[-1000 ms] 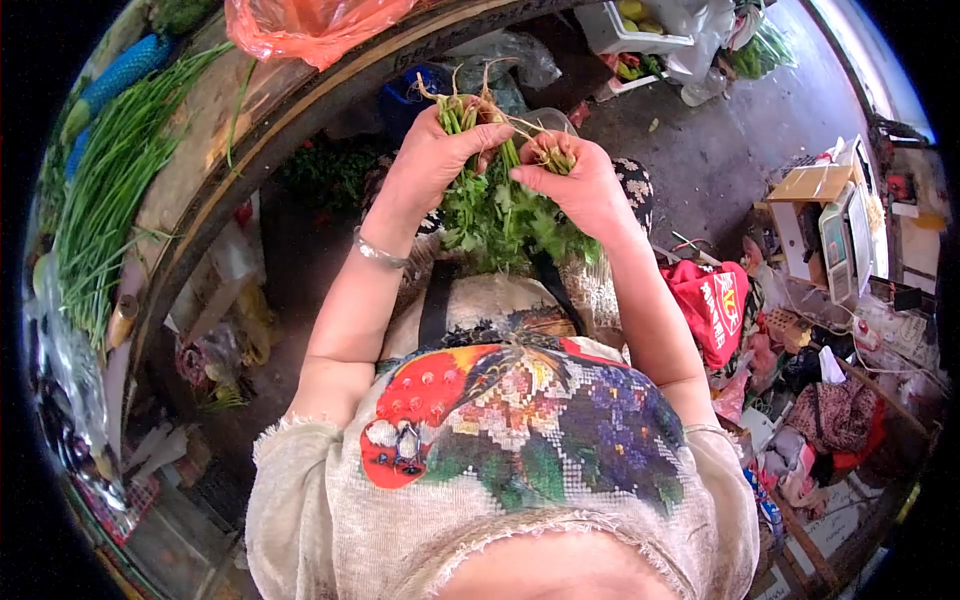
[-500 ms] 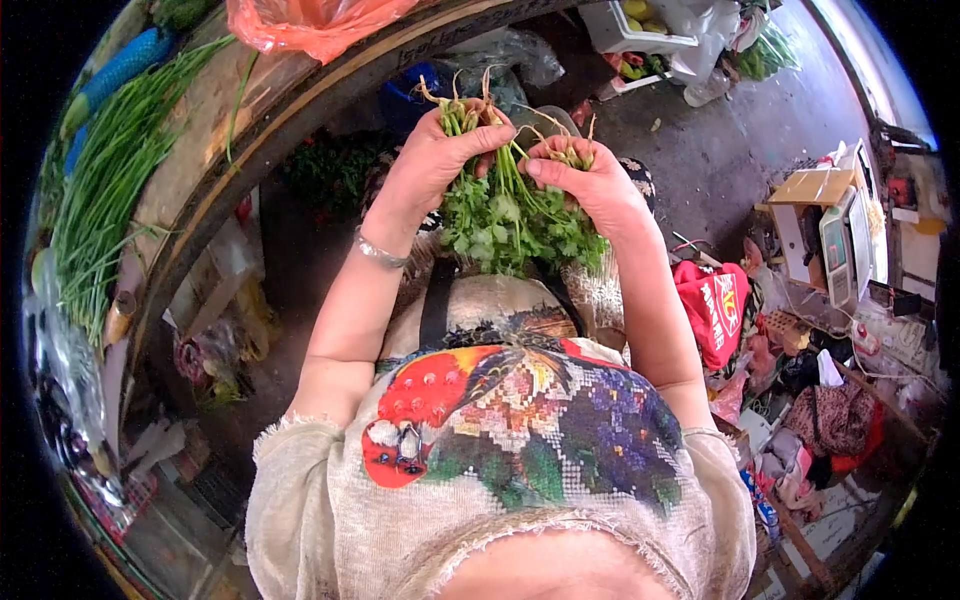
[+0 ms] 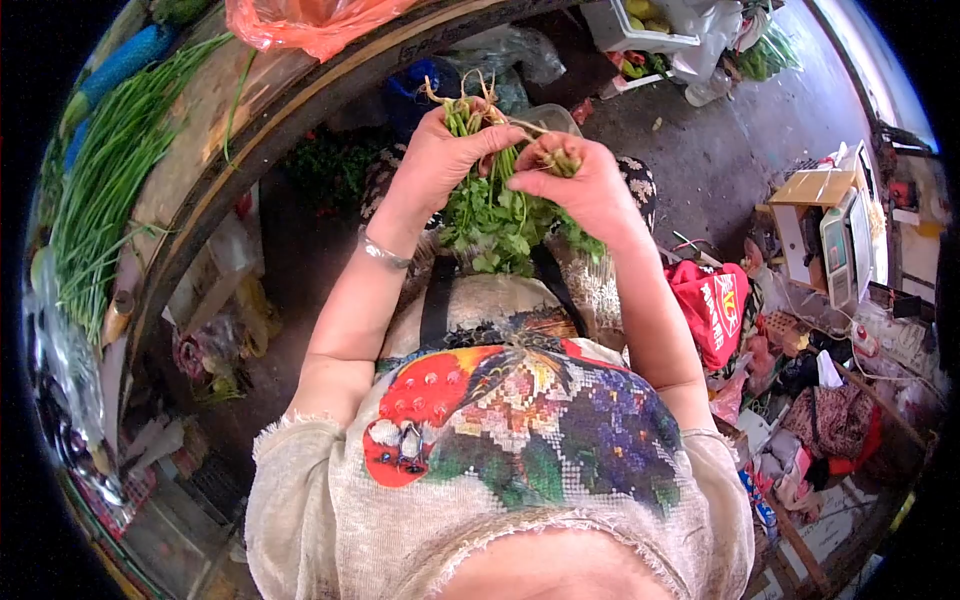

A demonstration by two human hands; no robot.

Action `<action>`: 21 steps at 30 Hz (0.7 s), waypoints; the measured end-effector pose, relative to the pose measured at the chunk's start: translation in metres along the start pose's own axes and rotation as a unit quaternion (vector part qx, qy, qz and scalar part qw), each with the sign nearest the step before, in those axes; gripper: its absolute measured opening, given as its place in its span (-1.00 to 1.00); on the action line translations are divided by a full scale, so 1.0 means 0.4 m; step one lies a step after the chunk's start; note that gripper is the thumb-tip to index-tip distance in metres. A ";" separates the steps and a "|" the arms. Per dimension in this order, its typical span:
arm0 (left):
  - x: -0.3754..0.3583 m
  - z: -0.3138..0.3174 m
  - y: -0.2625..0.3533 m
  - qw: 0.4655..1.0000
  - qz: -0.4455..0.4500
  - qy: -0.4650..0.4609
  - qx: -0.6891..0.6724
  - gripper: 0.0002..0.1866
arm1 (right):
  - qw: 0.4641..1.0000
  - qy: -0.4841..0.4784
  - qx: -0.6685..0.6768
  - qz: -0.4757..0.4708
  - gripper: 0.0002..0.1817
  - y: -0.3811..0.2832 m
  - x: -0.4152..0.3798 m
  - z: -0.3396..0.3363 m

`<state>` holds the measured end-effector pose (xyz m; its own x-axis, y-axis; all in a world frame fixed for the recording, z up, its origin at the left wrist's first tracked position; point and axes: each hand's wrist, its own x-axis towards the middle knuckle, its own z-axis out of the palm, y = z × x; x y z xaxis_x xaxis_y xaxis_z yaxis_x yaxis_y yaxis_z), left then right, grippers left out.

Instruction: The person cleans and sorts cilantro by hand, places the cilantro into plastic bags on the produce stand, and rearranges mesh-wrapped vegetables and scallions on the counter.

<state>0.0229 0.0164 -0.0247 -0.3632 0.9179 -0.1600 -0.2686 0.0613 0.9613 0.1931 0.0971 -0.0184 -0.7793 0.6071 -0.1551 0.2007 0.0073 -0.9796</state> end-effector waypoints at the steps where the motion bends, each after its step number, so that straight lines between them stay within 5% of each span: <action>1: 0.001 -0.002 -0.005 1.000 0.000 0.000 0.000 -0.83 | 0.999 -0.003 -0.038 0.003 -0.84 0.006 0.001 0.007; 7: -0.007 -0.006 0.008 0.999 -0.043 -0.020 0.025 -0.83 | 1.000 -0.019 0.018 0.003 -0.88 0.045 0.014 0.000; 13: -0.005 -0.007 0.007 1.000 -0.020 -0.006 0.012 -0.84 | 0.997 -0.040 0.039 0.055 -0.68 0.052 0.004 -0.010; 21: -0.010 -0.018 0.007 0.999 -0.022 0.041 0.007 -0.81 | 0.997 -0.042 0.055 0.022 -0.78 0.047 -0.035 -0.004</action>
<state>0.0173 0.0101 -0.0229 -0.4235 0.8790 -0.2190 -0.2743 0.1060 0.9558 0.2086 0.0901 -0.0343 -0.8191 0.5358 -0.2048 0.1741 -0.1079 -0.9788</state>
